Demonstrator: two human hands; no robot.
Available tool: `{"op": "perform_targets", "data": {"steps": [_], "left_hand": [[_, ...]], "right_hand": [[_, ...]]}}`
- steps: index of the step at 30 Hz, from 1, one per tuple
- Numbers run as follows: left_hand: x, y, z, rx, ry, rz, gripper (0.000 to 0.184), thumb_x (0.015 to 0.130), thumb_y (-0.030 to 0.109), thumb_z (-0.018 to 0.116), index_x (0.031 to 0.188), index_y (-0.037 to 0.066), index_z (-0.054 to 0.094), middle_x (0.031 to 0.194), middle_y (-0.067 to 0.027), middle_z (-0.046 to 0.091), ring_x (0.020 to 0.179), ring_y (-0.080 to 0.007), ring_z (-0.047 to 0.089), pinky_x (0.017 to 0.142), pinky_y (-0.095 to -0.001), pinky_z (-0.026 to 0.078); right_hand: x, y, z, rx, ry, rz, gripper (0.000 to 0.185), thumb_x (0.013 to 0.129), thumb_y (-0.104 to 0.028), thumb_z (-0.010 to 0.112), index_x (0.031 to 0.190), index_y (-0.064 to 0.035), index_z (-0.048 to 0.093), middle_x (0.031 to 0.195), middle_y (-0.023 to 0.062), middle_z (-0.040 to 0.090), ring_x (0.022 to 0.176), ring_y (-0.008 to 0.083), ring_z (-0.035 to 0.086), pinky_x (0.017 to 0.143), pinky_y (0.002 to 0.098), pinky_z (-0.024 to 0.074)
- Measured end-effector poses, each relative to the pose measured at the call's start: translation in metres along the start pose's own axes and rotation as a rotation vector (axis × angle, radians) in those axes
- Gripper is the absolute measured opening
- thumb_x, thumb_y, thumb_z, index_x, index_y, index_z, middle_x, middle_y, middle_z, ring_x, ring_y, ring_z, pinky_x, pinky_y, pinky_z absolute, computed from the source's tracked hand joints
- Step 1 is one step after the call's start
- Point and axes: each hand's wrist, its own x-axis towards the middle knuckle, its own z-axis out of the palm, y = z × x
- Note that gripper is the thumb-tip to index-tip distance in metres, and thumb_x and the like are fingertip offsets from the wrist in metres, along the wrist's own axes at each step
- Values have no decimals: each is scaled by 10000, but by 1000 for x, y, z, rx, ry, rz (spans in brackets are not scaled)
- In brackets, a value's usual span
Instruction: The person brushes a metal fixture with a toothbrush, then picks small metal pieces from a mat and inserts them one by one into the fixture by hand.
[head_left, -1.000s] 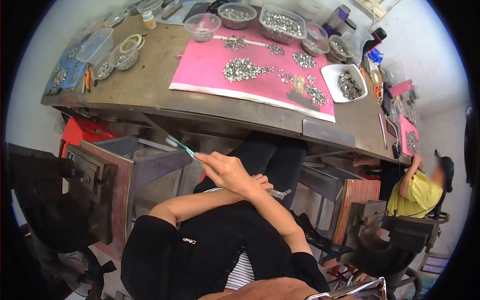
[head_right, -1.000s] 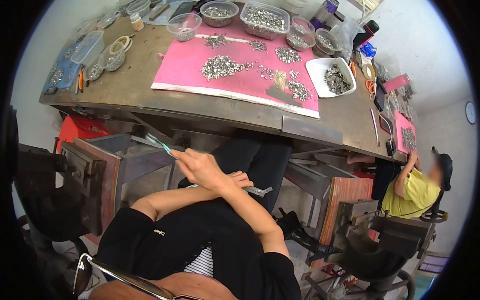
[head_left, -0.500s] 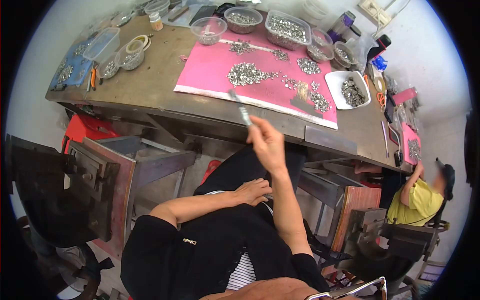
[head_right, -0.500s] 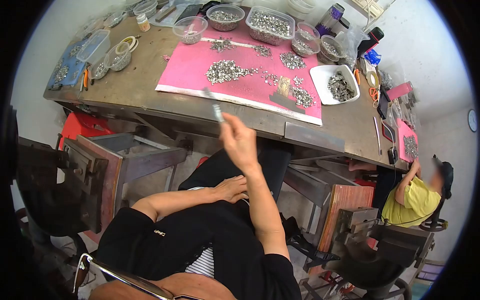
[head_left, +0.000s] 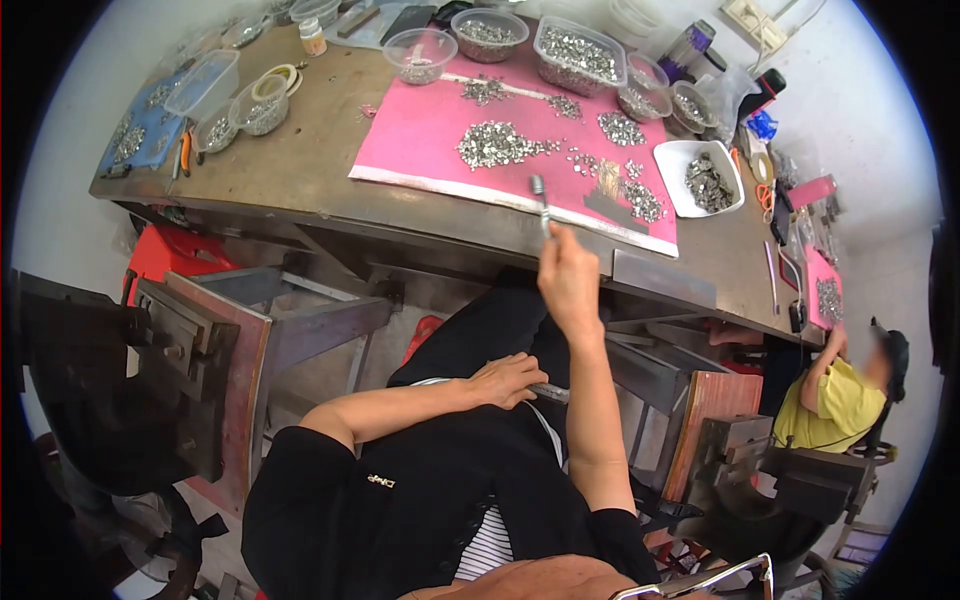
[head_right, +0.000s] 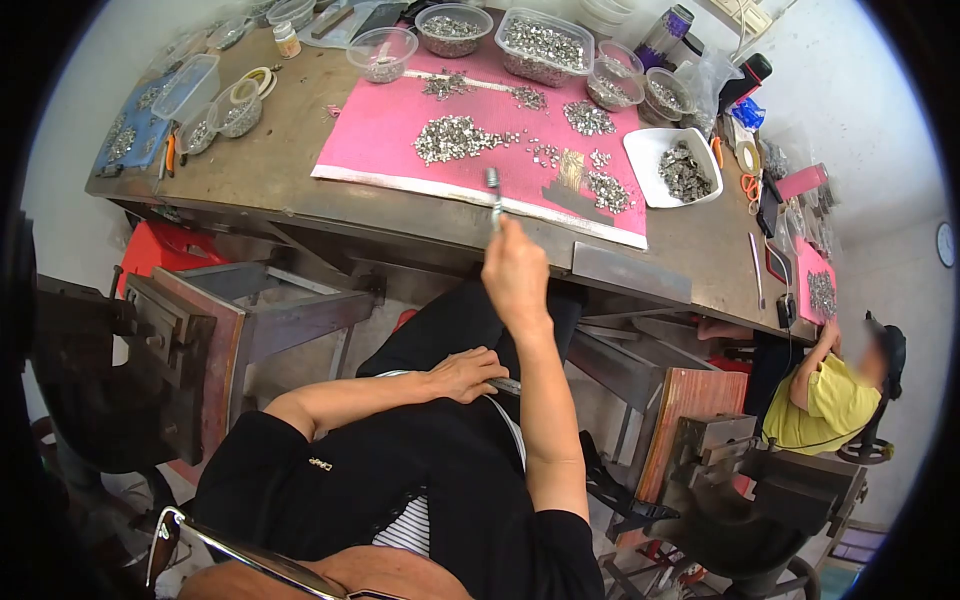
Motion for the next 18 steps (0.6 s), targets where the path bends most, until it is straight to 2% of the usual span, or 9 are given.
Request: {"op": "perform_targets", "data": {"steps": [3,6,7,10,11,14,15,16,18], "left_hand": [[2,-1,0,17,-9,24,369,818,191,762,1153,109,631,937,-67,508,868,-279,523,769,-392,490],[1,0,-1,1,-8,6,372,819,193,761,1157,108,631,950,-69,515,882,-280,526,778,-391,492],[1,0,-1,-7,-6,-9,373,819,194,760,1158,108,631,954,-69,517,886,-281,527,781,-392,492],[2,-2,0,21,-14,-6,372,815,192,761,1153,106,631,954,-72,519,887,-286,529,786,-397,492],[1,-2,2,14,-14,3,374,814,190,762,1154,105,631,954,-74,520,886,-288,530,787,-397,493],[0,-4,3,-2,-5,25,378,811,185,762,1156,105,630,953,-76,522,883,-291,534,788,-398,494],[0,-3,2,-6,4,26,378,810,182,763,1156,105,629,953,-76,523,883,-291,535,787,-398,494],[1,-3,1,-10,16,27,379,809,180,763,1155,106,629,953,-76,525,883,-291,536,787,-398,495],[0,-3,1,-1,26,20,380,807,177,765,1154,104,630,956,-74,528,889,-290,538,788,-399,496]], "right_hand": [[5,-35,-25,761,-486,265,242,987,-117,585,1162,17,686,614,27,616,537,79,551,516,282,437],[6,-19,-15,478,-71,213,242,990,-118,581,1158,19,690,622,23,618,539,79,549,523,276,444],[9,-11,-16,241,-50,200,245,992,-118,576,1163,12,694,634,15,618,544,80,554,532,269,454],[7,-24,-15,363,-209,104,245,996,-118,574,1171,4,695,637,2,610,546,82,555,533,264,451],[12,-31,-31,668,-563,280,236,998,-118,573,1158,2,699,639,3,614,556,78,553,540,256,448],[10,-16,-16,518,-149,168,229,1004,-117,570,1151,-3,701,643,-3,613,559,73,544,536,252,442],[14,-10,-18,479,-62,231,231,997,-108,572,1158,4,695,624,17,606,561,75,546,536,267,447],[18,1,-18,233,2,193,211,952,-55,571,1120,9,681,669,202,658,563,296,660,559,371,499],[19,8,-11,24,77,78,203,938,-41,577,1103,9,683,702,254,644,624,383,671,562,395,496]]}}
